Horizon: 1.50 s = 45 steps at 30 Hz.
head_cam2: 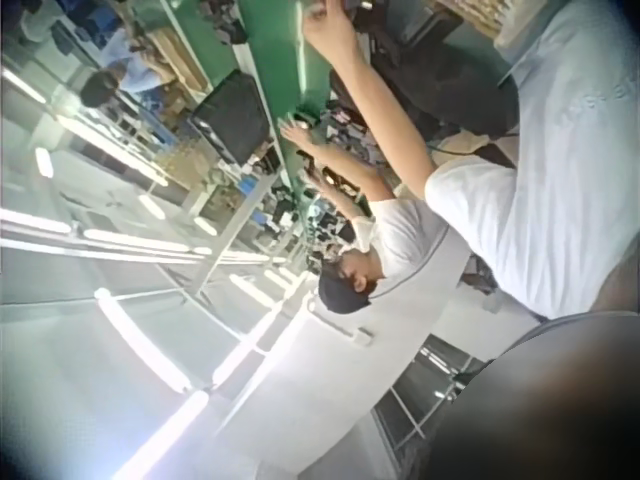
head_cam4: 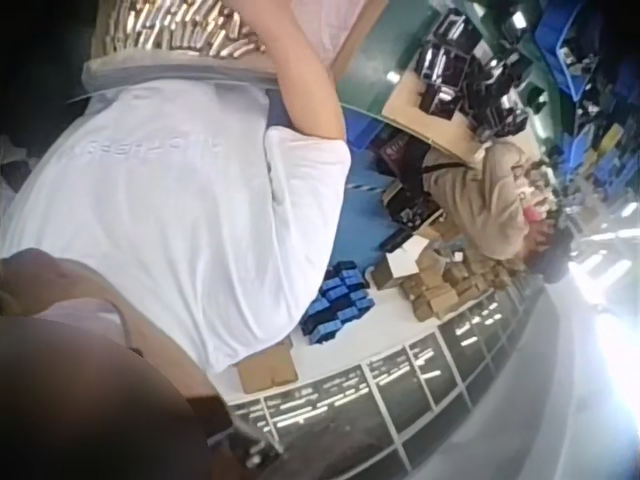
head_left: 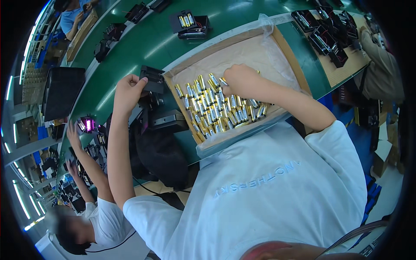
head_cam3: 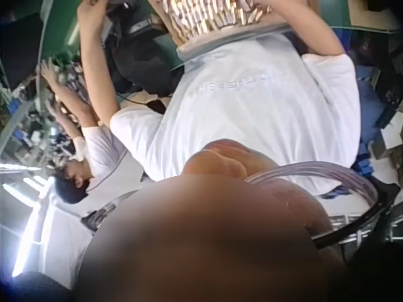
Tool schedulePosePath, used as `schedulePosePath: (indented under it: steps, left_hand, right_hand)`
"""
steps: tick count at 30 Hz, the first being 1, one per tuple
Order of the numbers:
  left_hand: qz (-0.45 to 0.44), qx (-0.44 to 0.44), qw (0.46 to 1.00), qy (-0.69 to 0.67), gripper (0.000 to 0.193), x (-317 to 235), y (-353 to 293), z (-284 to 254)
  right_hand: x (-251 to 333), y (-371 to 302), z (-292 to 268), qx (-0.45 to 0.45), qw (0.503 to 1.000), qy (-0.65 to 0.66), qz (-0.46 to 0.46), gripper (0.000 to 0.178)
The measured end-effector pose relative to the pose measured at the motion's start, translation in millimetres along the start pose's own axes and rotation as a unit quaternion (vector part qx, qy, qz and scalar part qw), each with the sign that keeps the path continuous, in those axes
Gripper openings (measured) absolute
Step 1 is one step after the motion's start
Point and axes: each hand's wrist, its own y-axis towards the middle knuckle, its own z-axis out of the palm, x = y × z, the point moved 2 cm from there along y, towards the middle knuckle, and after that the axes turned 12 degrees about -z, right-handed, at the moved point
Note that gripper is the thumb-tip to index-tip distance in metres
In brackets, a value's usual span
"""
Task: Assembling small cylindrical components into black plastic housings at a factory workstation.
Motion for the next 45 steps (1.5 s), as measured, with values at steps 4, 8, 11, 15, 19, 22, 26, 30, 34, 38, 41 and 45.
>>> schedulePosePath:
  steps: [4,8,11,15,19,22,26,30,34,38,41,45]
  left_hand:
    - [-0.019,0.009,0.98,-0.2,0.013,14.3,-3.3,-0.5]
    - [-0.01,-0.007,0.944,-0.329,0.009,15.9,-8.2,-0.2]
    - [0.038,-0.007,0.903,-0.428,0.018,4.4,-6.9,-2.2]
    - [0.056,-0.031,0.897,-0.438,0.026,-28.4,-10.3,-4.1]
    - [0.1,-0.025,0.919,-0.381,0.036,-63.7,-2.7,4.2]
    - [0.131,0.004,0.902,-0.412,0.034,-87.7,11.5,19.5]
    - [0.133,0.099,0.832,-0.53,0.034,-117.0,45.6,37.2]
    - [0.118,0.101,0.824,-0.544,0.031,-141.2,71.8,50.7]
    - [0.097,0.055,0.842,-0.528,0.028,-167.1,90.5,63.3]
    - [0.073,0.003,0.838,-0.541,0.026,-185.8,109.0,78.3]
    - [0.043,0.033,0.843,-0.535,0.025,-189.5,125.3,88.5]
    - [0.037,0.081,0.836,-0.541,0.028,-194.8,137.0,100.1]
  right_hand:
    - [-11.5,8.0,-0.9,0.001,1.0,0.008,-0.015,0.03]
    - [-20.4,15.9,-16.1,0.013,0.996,0.079,-0.039,0.029]
    - [-19.2,23.6,-42.1,-0.007,0.986,0.16,-0.054,0.026]
    - [0.2,41.6,-93.4,-0.059,0.954,0.28,-0.084,0.029]
    - [30.9,61.6,-143.4,-0.204,0.927,0.291,-0.118,0.027]
    - [35.0,99.7,-154.2,-0.28,0.928,0.167,-0.179,0.032]
    - [25.6,120.6,-161.4,-0.308,0.936,0.027,-0.165,0.033]
    - [12.1,118.5,-168.8,-0.324,0.935,-0.033,-0.142,0.033]
    - [-13.8,114.8,-164.1,-0.372,0.918,-0.038,-0.13,0.031]
    - [-46.2,114.1,-151.4,-0.484,0.862,-0.011,-0.152,0.03]
    - [-52.4,107.0,-149.4,-0.438,0.892,0.035,-0.103,0.033]
    - [-67.9,106.0,-149.2,-0.386,0.917,0.062,-0.082,0.034]
